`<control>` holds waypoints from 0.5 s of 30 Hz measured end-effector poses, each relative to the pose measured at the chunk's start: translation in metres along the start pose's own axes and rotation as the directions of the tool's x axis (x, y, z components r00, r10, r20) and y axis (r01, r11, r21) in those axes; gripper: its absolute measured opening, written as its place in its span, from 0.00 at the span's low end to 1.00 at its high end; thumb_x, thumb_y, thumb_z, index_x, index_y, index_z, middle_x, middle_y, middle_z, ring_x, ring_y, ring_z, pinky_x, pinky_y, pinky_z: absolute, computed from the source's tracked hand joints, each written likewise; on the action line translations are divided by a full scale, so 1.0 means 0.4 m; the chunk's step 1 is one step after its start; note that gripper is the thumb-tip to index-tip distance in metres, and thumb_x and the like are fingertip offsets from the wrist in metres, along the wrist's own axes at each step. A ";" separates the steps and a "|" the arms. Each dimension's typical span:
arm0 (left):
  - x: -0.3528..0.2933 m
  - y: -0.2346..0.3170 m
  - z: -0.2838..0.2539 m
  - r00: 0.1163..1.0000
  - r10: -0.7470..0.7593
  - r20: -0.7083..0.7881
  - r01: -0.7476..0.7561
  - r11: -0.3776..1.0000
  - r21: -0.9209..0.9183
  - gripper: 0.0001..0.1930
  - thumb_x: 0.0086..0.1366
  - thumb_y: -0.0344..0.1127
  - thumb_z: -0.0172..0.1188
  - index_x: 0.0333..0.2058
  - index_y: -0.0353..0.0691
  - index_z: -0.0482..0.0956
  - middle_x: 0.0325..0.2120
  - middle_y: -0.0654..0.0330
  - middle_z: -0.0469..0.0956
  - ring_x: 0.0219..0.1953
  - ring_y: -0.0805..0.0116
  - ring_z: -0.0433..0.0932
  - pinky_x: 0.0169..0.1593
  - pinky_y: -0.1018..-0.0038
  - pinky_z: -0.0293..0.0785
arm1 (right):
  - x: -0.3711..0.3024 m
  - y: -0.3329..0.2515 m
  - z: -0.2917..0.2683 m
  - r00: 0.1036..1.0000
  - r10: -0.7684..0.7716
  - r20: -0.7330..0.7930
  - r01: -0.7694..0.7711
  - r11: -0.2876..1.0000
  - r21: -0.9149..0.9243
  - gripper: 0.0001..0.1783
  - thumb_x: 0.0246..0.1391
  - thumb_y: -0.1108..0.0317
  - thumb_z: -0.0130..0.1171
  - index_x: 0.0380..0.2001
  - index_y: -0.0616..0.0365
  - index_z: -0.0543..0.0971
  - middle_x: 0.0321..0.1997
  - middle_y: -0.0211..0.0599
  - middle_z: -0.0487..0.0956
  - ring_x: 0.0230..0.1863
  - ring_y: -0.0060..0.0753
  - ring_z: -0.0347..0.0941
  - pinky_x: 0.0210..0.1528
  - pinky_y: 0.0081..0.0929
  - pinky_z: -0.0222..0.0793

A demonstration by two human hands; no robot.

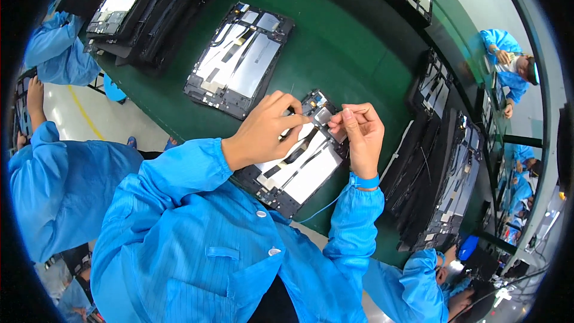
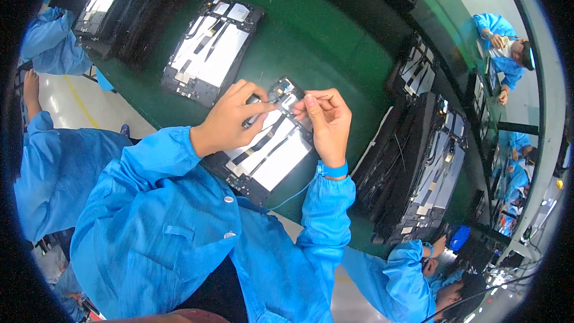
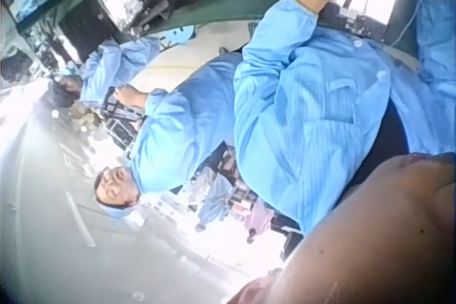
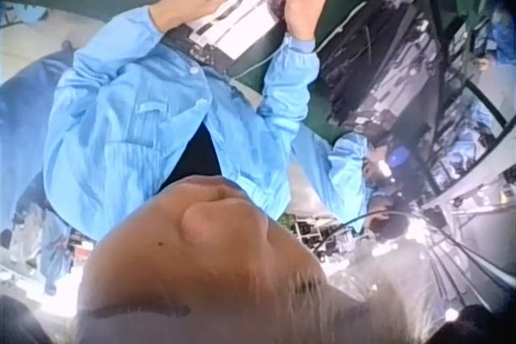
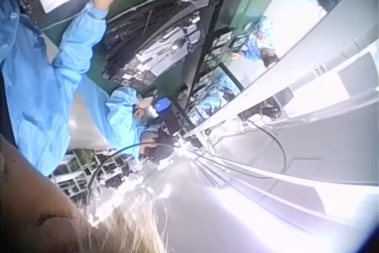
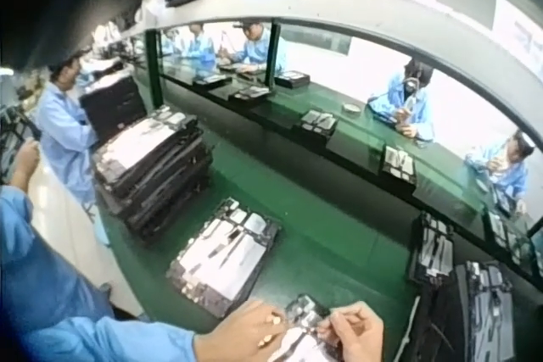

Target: The person routes ribbon cables and connects internal components of a tablet, including a battery and circuit board, into its casing on an assembly line. The person uses tweezers to manipulate the small components.

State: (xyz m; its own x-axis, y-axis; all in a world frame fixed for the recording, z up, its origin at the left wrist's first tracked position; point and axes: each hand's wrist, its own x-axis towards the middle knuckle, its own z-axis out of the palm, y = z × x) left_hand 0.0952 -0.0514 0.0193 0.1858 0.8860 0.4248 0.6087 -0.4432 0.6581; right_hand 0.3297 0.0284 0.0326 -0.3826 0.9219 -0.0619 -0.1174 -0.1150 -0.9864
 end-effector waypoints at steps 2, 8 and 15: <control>0.007 0.000 -0.002 0.998 -0.055 -0.023 0.053 0.997 -0.061 0.16 0.63 0.24 0.68 0.50 0.37 0.87 0.44 0.53 0.79 0.47 0.50 0.77 0.53 0.59 0.74 | 0.007 -0.024 0.020 1.000 -0.008 0.011 0.007 1.000 0.025 0.11 0.75 0.68 0.64 0.47 0.68 0.80 0.44 0.48 0.87 0.39 0.30 0.85 0.47 0.30 0.86; 0.093 0.002 -0.056 0.999 -0.046 -0.015 0.044 0.989 -0.139 0.17 0.70 0.29 0.66 0.56 0.32 0.84 0.52 0.48 0.86 0.55 0.50 0.83 0.61 0.58 0.77 | 0.057 -0.044 0.059 0.997 -0.044 0.065 0.032 0.983 0.179 0.12 0.74 0.68 0.66 0.48 0.69 0.80 0.41 0.46 0.86 0.41 0.36 0.89 0.45 0.31 0.88; 0.137 0.007 -0.093 0.897 -0.268 0.352 0.441 0.610 -0.659 0.17 0.77 0.34 0.67 0.56 0.27 0.83 0.48 0.52 0.89 0.54 0.65 0.87 0.61 0.67 0.81 | 0.054 -0.053 0.066 0.998 -0.011 0.064 0.004 0.995 0.101 0.11 0.71 0.72 0.69 0.49 0.72 0.85 0.43 0.48 0.87 0.41 0.36 0.89 0.47 0.31 0.89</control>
State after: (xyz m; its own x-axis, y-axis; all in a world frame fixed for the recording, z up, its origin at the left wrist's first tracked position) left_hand 0.0784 -0.0089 0.0675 0.2754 0.9612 -0.0142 -0.0554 0.0306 0.9980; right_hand 0.2997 0.0409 0.0562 -0.4391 0.8975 -0.0412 -0.2108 -0.1475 -0.9663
